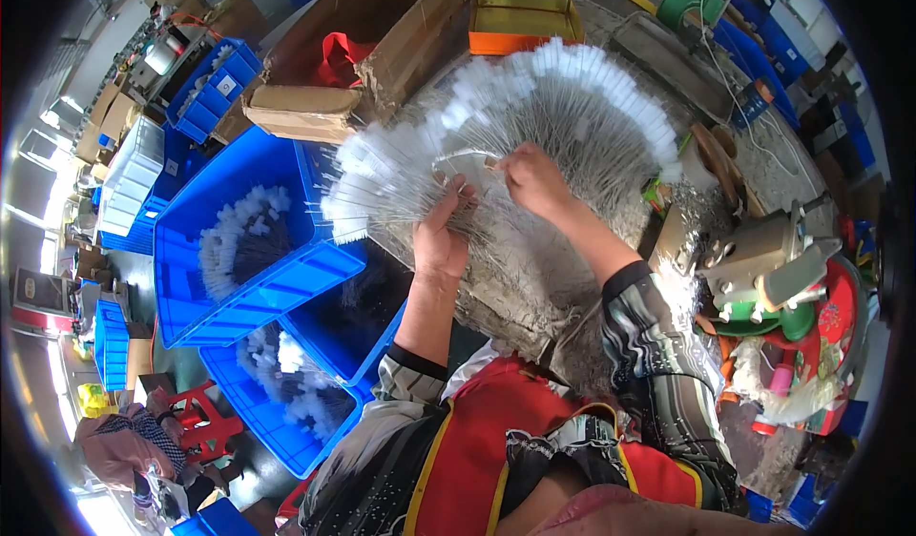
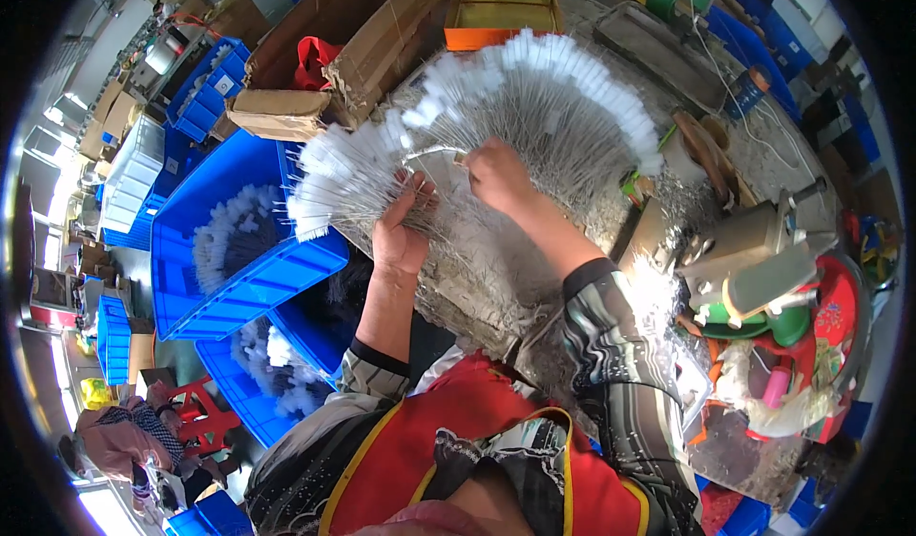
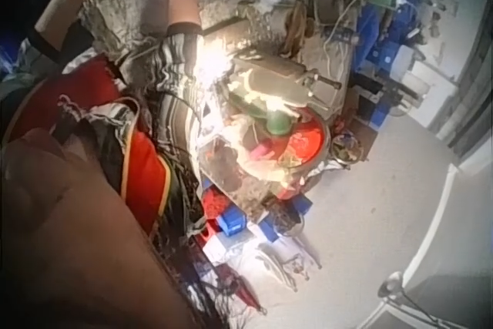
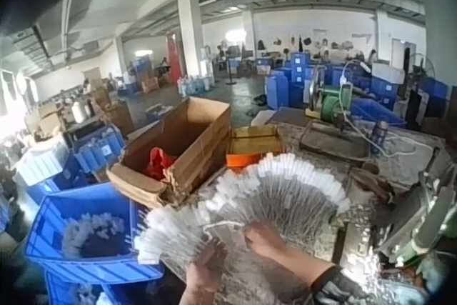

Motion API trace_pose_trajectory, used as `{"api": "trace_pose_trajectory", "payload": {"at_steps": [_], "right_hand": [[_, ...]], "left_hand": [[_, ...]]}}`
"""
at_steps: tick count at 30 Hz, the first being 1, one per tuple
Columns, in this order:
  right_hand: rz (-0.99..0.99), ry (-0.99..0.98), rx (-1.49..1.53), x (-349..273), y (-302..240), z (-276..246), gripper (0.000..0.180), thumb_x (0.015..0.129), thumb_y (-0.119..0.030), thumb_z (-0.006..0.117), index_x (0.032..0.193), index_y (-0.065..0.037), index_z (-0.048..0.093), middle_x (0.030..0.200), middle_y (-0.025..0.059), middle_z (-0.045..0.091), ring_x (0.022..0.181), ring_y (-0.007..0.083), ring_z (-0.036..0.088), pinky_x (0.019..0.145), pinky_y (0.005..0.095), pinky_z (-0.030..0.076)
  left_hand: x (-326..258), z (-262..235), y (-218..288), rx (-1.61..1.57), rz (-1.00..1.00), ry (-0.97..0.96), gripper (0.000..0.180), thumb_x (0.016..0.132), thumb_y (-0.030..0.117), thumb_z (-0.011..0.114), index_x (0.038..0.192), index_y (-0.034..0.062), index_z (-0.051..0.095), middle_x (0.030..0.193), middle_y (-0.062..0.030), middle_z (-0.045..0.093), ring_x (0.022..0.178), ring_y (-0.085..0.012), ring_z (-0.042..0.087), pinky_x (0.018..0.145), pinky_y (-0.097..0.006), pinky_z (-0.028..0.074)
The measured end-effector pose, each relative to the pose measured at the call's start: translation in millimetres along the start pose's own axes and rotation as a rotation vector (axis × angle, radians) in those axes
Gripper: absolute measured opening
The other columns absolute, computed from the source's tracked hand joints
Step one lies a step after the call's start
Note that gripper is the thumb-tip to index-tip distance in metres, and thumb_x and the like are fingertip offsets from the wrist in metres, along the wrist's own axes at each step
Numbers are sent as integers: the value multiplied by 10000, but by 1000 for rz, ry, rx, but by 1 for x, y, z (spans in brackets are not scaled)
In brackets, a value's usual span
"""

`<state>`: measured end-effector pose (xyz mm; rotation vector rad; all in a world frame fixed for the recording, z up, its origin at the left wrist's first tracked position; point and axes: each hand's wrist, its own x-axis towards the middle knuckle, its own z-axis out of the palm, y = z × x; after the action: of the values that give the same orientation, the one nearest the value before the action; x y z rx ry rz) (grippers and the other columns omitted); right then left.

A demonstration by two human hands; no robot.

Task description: Assembling or processing bundles of white fibers using a specialized industrial machine.

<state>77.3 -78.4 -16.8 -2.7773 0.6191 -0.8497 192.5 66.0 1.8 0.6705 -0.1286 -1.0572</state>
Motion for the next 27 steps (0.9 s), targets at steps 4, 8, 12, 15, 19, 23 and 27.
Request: {"api": "trace_pose_trajectory", "payload": {"at_steps": [4,8,12,15,19,23,27], "right_hand": [[603,-94,976,-15,-33,-39,289,772,-263,618,890,2,626,775,61,611,752,115,541,673,253,431],[828,-38,1319,-41,-65,-79,326,772,-264,616,913,29,614,809,66,612,750,119,542,693,232,416],[863,-72,1202,-78,-66,-82,329,758,-233,642,913,49,578,831,72,584,782,116,524,712,241,404],[830,-64,1167,-99,-67,-84,254,754,-221,641,807,22,588,731,40,559,676,85,494,605,226,386],[902,-53,1068,-124,-59,-83,131,754,-123,587,706,-3,564,610,1,513,540,69,452,480,214,343],[865,117,830,-130,-58,-99,83,739,-72,544,732,9,561,607,-5,515,529,52,444,468,214,354],[861,224,804,-134,-55,-95,236,684,-129,546,833,49,588,657,53,567,619,89,507,581,258,421]], "left_hand": [[-14,8,-5,28,-70,-115,397,750,33,527,1143,54,473,1102,-88,526,1030,-221,482,895,-361,354],[-22,7,-32,13,-221,-341,470,736,27,513,1199,41,434,1149,-77,501,1081,-211,447,932,-338,322],[-41,17,-60,15,-411,-446,480,710,-4,493,1186,7,442,1136,-85,505,1053,-210,466,916,-329,345],[-43,7,-78,31,-534,-536,490,690,-22,491,1177,-23,440,1128,-101,510,1032,-207,479,911,-333,350],[-53,12,-83,103,-628,-558,465,698,-38,477,1163,-30,445,1115,-110,521,1000,-211,510,883,-334,386],[-54,24,-77,20,-653,-537,461,720,-55,437,1180,-41,415,1117,-136,517,987,-230,531,881,-345,418],[-55,26,-78,23,-649,-531,455,722,-60,440,1176,-40,410,1106,-142,518,991,-243,528,881,-352,428]]}}
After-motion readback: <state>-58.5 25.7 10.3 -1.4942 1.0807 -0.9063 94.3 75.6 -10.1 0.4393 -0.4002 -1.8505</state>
